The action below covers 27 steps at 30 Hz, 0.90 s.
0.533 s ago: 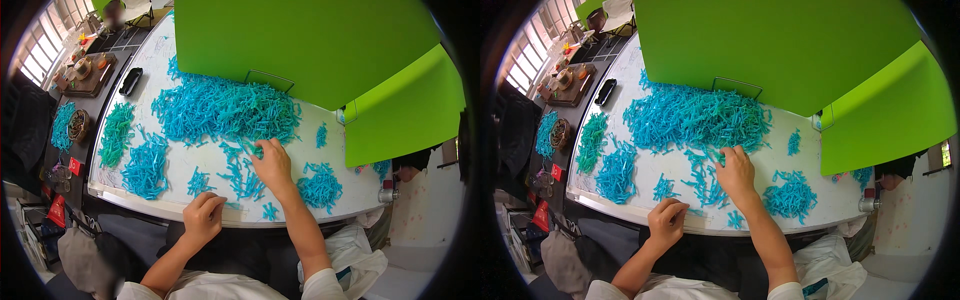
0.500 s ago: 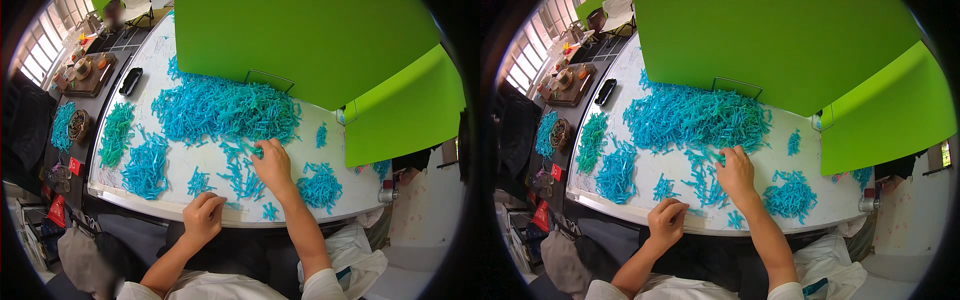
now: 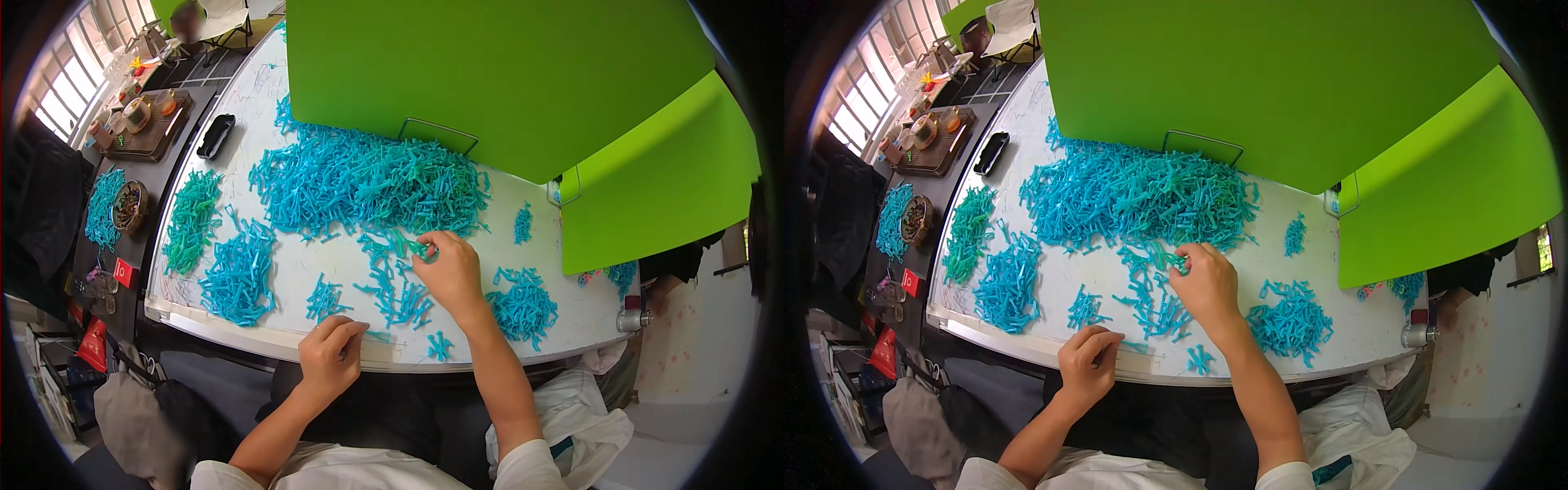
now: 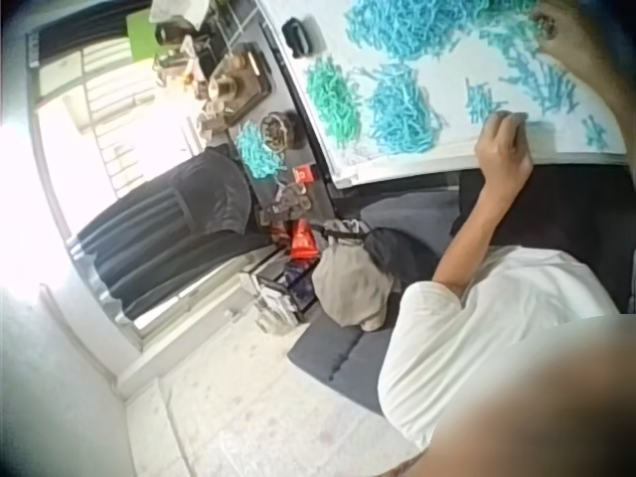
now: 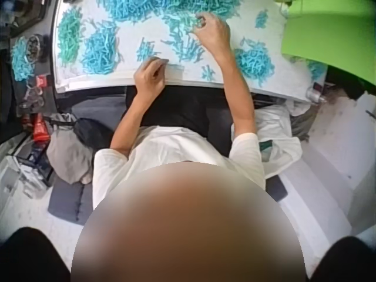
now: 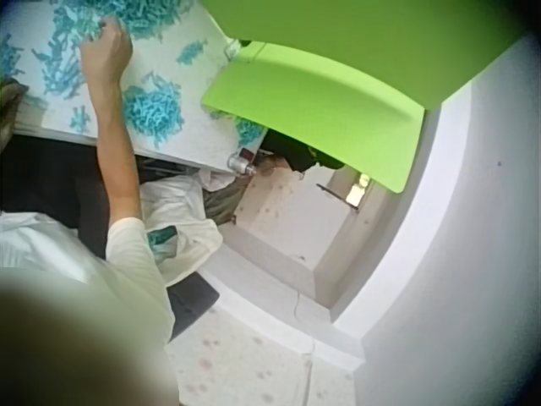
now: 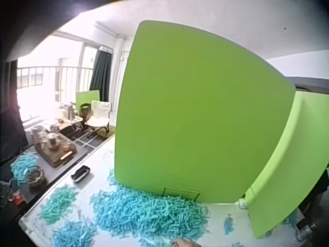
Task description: Sorting and collecting small green plastic parts from a pile of blue shredded filler material on a factory workbench.
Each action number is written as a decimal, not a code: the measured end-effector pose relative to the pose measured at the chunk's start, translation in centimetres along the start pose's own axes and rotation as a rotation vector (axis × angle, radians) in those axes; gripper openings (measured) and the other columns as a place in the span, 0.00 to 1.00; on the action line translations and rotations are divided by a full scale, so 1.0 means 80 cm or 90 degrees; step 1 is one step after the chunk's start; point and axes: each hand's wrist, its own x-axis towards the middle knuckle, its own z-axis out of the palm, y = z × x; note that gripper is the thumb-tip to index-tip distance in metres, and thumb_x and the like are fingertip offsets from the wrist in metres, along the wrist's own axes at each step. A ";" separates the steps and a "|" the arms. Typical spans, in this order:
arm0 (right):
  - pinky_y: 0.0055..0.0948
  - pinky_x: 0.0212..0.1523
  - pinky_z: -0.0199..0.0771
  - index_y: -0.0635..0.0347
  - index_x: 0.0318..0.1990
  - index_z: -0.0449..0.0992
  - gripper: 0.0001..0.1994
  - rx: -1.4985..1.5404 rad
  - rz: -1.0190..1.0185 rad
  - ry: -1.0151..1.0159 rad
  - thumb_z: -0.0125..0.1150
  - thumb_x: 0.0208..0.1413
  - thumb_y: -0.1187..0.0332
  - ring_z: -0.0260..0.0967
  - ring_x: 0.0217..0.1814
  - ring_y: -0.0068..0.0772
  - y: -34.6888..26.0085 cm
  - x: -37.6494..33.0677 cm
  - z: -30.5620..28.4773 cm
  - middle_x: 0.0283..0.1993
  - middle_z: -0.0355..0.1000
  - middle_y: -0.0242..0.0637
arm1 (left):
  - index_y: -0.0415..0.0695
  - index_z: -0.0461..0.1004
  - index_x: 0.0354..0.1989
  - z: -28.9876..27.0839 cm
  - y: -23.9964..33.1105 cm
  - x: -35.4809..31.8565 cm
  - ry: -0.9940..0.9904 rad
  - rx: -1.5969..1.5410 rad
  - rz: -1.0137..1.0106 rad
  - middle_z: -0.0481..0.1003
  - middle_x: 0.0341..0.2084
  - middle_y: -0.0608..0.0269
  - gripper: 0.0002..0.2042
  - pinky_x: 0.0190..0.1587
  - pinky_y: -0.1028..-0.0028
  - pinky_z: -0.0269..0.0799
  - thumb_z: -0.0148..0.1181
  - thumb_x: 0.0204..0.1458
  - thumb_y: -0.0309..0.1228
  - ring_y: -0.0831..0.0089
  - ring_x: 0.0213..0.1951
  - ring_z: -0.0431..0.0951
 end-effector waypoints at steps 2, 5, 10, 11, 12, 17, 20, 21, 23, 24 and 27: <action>0.36 0.38 0.77 0.59 0.40 0.83 0.13 0.020 -0.019 0.020 0.74 0.45 0.73 0.77 0.35 0.38 -0.009 -0.011 -0.007 0.33 0.77 0.36 | 0.41 0.83 0.37 -0.003 0.004 0.003 0.002 -0.004 -0.006 0.78 0.30 0.61 0.09 0.25 0.76 0.69 0.66 0.50 0.13 0.72 0.24 0.77; 0.34 0.37 0.76 0.60 0.40 0.82 0.13 0.061 -0.057 0.045 0.75 0.44 0.75 0.76 0.34 0.36 -0.032 -0.034 -0.022 0.33 0.76 0.36 | 0.41 0.81 0.45 -0.002 0.013 0.013 0.011 -0.057 -0.084 0.79 0.33 0.61 0.13 0.29 0.77 0.73 0.65 0.53 0.13 0.75 0.28 0.78; 0.30 0.35 0.75 0.60 0.42 0.82 0.15 0.139 -0.095 0.031 0.76 0.44 0.77 0.77 0.35 0.32 -0.064 -0.082 -0.034 0.35 0.77 0.36 | 0.37 0.74 0.58 0.016 0.040 0.059 -0.041 -0.334 -0.222 0.82 0.37 0.58 0.21 0.38 0.74 0.82 0.70 0.56 0.21 0.73 0.36 0.85; 0.30 0.36 0.76 0.59 0.44 0.82 0.16 0.187 -0.072 0.012 0.74 0.45 0.77 0.77 0.35 0.33 -0.068 -0.091 -0.031 0.36 0.77 0.37 | 0.35 0.76 0.56 0.016 0.033 0.056 -0.090 -0.352 -0.227 0.83 0.35 0.57 0.18 0.40 0.74 0.82 0.70 0.58 0.23 0.75 0.38 0.85; 0.31 0.36 0.77 0.58 0.45 0.82 0.16 0.235 -0.048 -0.008 0.73 0.46 0.77 0.78 0.36 0.35 -0.072 -0.097 -0.029 0.37 0.77 0.38 | 0.35 0.76 0.56 0.017 0.031 0.053 -0.092 -0.350 -0.226 0.83 0.35 0.57 0.18 0.40 0.74 0.82 0.70 0.58 0.23 0.75 0.38 0.85; 0.19 0.31 0.67 0.61 0.49 0.82 0.14 0.635 0.243 -0.142 0.70 0.54 0.77 0.69 0.31 0.22 -0.058 -0.126 -0.001 0.40 0.78 0.30 | 0.33 0.80 0.48 0.009 0.028 0.045 -0.117 -0.409 -0.287 0.83 0.34 0.63 0.09 0.40 0.78 0.80 0.67 0.61 0.20 0.79 0.36 0.82; 0.19 0.31 0.65 0.63 0.52 0.81 0.12 0.963 0.394 -0.163 0.65 0.63 0.70 0.66 0.32 0.19 -0.069 -0.132 0.002 0.42 0.77 0.29 | 0.33 0.81 0.45 0.001 0.030 0.051 -0.134 -0.382 -0.299 0.83 0.32 0.64 0.07 0.39 0.79 0.79 0.67 0.61 0.21 0.80 0.35 0.82; 0.21 0.32 0.66 0.62 0.51 0.81 0.12 1.028 0.417 -0.140 0.61 0.66 0.66 0.67 0.34 0.19 -0.069 -0.134 0.005 0.42 0.77 0.29 | 0.33 0.81 0.45 -0.002 0.032 0.052 -0.135 -0.380 -0.299 0.83 0.32 0.64 0.07 0.39 0.79 0.79 0.67 0.61 0.21 0.80 0.35 0.82; 0.22 0.33 0.68 0.62 0.51 0.80 0.13 1.093 0.439 -0.115 0.58 0.69 0.62 0.68 0.36 0.19 -0.072 -0.135 0.009 0.42 0.77 0.29 | 0.33 0.82 0.44 -0.009 0.037 0.051 -0.167 -0.409 -0.336 0.83 0.32 0.63 0.06 0.38 0.80 0.79 0.68 0.61 0.22 0.81 0.34 0.82; 0.22 0.34 0.68 0.60 0.49 0.79 0.13 1.097 0.498 -0.130 0.59 0.69 0.60 0.70 0.38 0.20 -0.074 -0.136 0.011 0.41 0.76 0.28 | 0.33 0.82 0.44 -0.012 0.040 0.049 -0.168 -0.407 -0.335 0.83 0.32 0.63 0.06 0.38 0.80 0.79 0.68 0.61 0.22 0.81 0.34 0.82; 0.22 0.35 0.69 0.58 0.46 0.77 0.13 1.092 0.568 -0.154 0.58 0.71 0.57 0.72 0.40 0.21 -0.084 -0.140 0.012 0.41 0.76 0.28 | 0.35 0.83 0.43 -0.019 0.046 0.042 -0.163 -0.347 -0.270 0.84 0.30 0.63 0.07 0.34 0.80 0.78 0.69 0.58 0.23 0.81 0.30 0.83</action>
